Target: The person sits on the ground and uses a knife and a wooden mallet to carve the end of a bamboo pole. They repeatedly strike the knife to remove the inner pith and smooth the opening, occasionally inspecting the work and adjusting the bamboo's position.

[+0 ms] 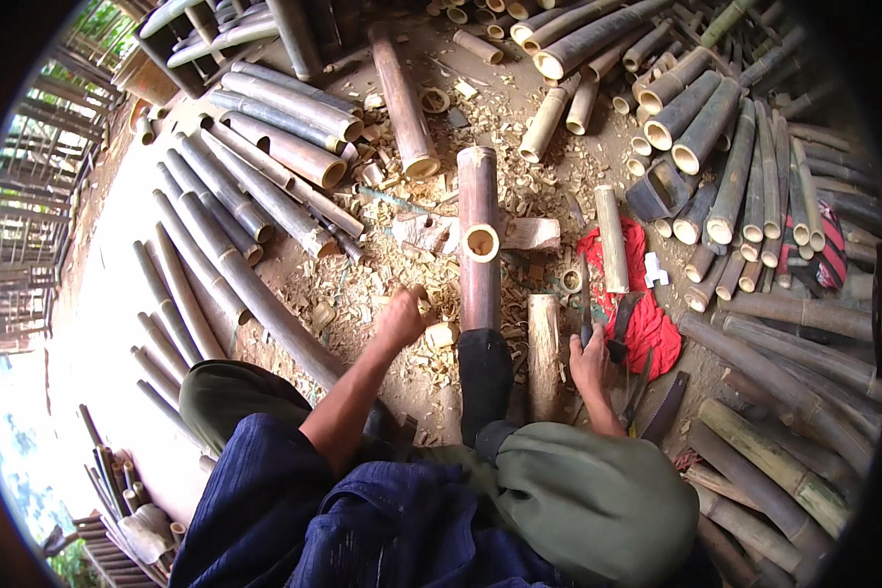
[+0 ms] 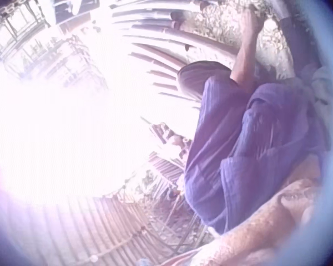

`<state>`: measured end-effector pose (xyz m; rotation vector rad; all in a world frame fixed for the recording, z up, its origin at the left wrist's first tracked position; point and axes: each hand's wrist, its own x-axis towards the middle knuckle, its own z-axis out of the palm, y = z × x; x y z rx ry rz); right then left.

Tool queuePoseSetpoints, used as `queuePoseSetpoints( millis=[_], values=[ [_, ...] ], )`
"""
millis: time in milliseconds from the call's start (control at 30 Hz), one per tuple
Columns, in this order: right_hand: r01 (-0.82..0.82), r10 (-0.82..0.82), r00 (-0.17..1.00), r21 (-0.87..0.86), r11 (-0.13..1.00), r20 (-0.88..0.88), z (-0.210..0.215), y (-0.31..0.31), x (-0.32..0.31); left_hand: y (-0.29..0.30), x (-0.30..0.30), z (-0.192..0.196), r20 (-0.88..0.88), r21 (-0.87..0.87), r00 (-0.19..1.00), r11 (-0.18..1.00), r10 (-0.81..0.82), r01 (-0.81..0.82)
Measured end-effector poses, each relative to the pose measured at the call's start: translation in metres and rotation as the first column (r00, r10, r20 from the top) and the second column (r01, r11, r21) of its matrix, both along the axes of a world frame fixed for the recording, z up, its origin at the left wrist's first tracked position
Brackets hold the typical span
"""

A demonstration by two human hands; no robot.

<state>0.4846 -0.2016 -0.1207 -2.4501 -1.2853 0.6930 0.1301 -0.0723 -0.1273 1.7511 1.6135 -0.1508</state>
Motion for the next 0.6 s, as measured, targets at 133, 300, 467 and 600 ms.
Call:
queuePoseSetpoints(
  millis=[133, 300, 467, 600],
  values=[
    [-0.131, 0.115, 0.986, 0.130, 0.983, 0.123, -0.015, -0.017, 0.013, -0.050, 0.013, -0.015, -0.038, 0.126, 0.986, 0.978, -0.161, 0.165],
    [0.023, -0.030, 0.932, 0.025, 0.999, 0.362, -0.008, -0.031, 0.078, -0.025, 0.029, -0.008, -0.004, -0.019, 0.969, 0.969, -0.248, 0.248],
    [0.010, 0.010, 0.993, -0.171, 0.985, 0.116, -0.004, -0.042, 0.075, 0.045, -0.034, -0.004, 0.556, -0.196, 0.740, 0.925, 0.379, -0.326],
    [0.082, -0.066, 0.991, -0.141, 0.987, 0.112, -0.033, -0.070, 0.101, 0.083, -0.064, 0.093, 0.828, -0.455, -0.328, 0.205, 0.454, -0.867]
  ],
)
